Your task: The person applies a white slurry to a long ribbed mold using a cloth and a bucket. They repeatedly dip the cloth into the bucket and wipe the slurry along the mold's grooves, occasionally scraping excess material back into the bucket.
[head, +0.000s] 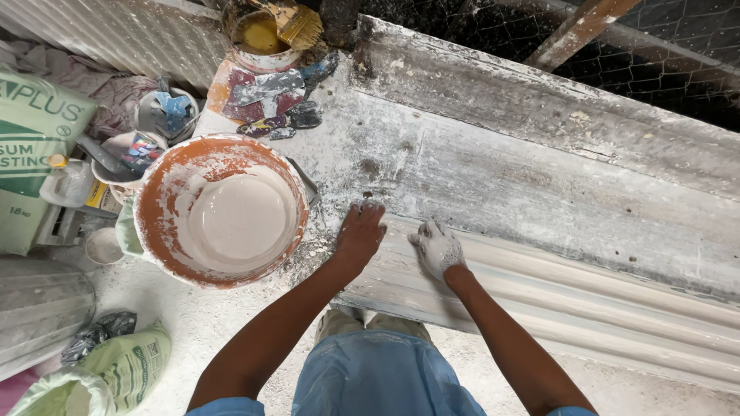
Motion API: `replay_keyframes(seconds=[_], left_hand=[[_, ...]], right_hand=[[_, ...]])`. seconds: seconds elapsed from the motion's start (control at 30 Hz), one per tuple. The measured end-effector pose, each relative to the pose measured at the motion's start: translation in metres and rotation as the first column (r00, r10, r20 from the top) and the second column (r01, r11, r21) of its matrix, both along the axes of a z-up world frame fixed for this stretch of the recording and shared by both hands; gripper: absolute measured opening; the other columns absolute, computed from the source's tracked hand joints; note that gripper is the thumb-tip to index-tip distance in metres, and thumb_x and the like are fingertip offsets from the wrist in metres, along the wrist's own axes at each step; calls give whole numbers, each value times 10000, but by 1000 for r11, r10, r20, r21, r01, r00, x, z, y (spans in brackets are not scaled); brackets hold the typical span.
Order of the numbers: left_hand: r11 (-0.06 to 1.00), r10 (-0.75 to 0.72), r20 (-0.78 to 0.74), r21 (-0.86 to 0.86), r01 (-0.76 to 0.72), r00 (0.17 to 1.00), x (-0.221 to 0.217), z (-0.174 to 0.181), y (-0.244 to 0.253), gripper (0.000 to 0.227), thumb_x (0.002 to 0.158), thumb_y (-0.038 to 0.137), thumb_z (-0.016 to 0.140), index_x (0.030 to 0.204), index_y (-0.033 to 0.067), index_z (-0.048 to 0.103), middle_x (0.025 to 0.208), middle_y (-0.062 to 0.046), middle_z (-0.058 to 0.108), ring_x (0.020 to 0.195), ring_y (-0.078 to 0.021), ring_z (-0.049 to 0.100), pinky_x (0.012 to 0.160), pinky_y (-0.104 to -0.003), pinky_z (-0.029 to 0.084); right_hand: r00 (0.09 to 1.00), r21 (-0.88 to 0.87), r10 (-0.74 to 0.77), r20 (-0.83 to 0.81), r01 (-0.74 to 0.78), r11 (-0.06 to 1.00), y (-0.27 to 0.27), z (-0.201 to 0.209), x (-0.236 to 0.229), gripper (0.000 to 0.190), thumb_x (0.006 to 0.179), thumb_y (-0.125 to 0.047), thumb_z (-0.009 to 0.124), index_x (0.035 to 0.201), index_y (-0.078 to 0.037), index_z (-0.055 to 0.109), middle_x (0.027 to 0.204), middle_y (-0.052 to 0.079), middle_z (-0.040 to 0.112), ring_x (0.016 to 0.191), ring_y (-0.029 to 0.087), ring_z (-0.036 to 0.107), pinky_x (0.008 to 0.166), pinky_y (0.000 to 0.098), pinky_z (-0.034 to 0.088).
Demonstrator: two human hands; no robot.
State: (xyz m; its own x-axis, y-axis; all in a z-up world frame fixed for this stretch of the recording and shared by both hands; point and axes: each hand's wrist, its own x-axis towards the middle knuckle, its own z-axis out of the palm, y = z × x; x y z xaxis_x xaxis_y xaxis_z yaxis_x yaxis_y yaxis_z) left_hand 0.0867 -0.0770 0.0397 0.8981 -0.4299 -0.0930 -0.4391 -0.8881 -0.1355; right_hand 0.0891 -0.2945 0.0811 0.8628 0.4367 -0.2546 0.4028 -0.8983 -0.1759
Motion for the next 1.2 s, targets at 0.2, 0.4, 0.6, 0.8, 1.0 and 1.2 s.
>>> replay_keyframes(seconds=[0.2,0.4,0.6,0.8,1.0,1.2], left_hand=[[994,31,-189,-98,-50,981,2,-11,-4,320,1041,270,464,1249,180,690,1556,-120,373,1458,-333,309,1168,-546,254],[991,-25,-40,-135,20,999,-2,-8,-8,320,1005,283,469,1219,190,688,1530,-101,378,1424,-340,327,1161,-576,228],[996,64,-90,-56,-70,994,-6,-5,5,334,1051,180,455,1323,188,648,1609,-151,360,1480,-351,316,1179,-558,225],[976,154,-131,-133,-171,979,-15,-24,27,338,1040,274,467,1317,203,646,1607,-106,356,1493,-319,289,1222,-567,175],[983,128,-19,-132,-129,992,-16,-41,20,341,1036,274,473,1312,187,654,1610,-107,378,1474,-319,323,1197,-552,206],[917,238,140,-359,-174,961,-39,4,10,397,1001,264,479,1367,193,618,1536,-152,445,1420,-356,404,1172,-573,290]], right_hand=[[993,-92,35,-115,-46,995,12,6,6,515,940,-182,589,1422,-361,570,1269,108,519,1222,311,515,1062,468,453],[997,-7,4,-81,-5,1000,5,1,4,451,951,-194,590,1373,-350,614,1267,130,523,1213,325,522,1026,478,467],[1000,83,-27,-7,27,996,-12,-3,0,387,957,-159,559,1315,-260,667,1211,102,574,1176,297,551,1044,454,470],[999,224,-37,10,34,974,-3,-5,-10,391,904,-153,564,1281,-130,666,1197,129,578,1160,321,544,1037,448,452],[998,306,-66,-7,65,950,8,-6,-12,352,934,-169,554,1262,-135,678,1160,132,597,1161,320,547,1028,431,465],[995,490,-50,88,0,872,-8,-11,-3,249,972,-128,566,1171,-141,716,1110,107,638,1100,302,591,996,411,481]])
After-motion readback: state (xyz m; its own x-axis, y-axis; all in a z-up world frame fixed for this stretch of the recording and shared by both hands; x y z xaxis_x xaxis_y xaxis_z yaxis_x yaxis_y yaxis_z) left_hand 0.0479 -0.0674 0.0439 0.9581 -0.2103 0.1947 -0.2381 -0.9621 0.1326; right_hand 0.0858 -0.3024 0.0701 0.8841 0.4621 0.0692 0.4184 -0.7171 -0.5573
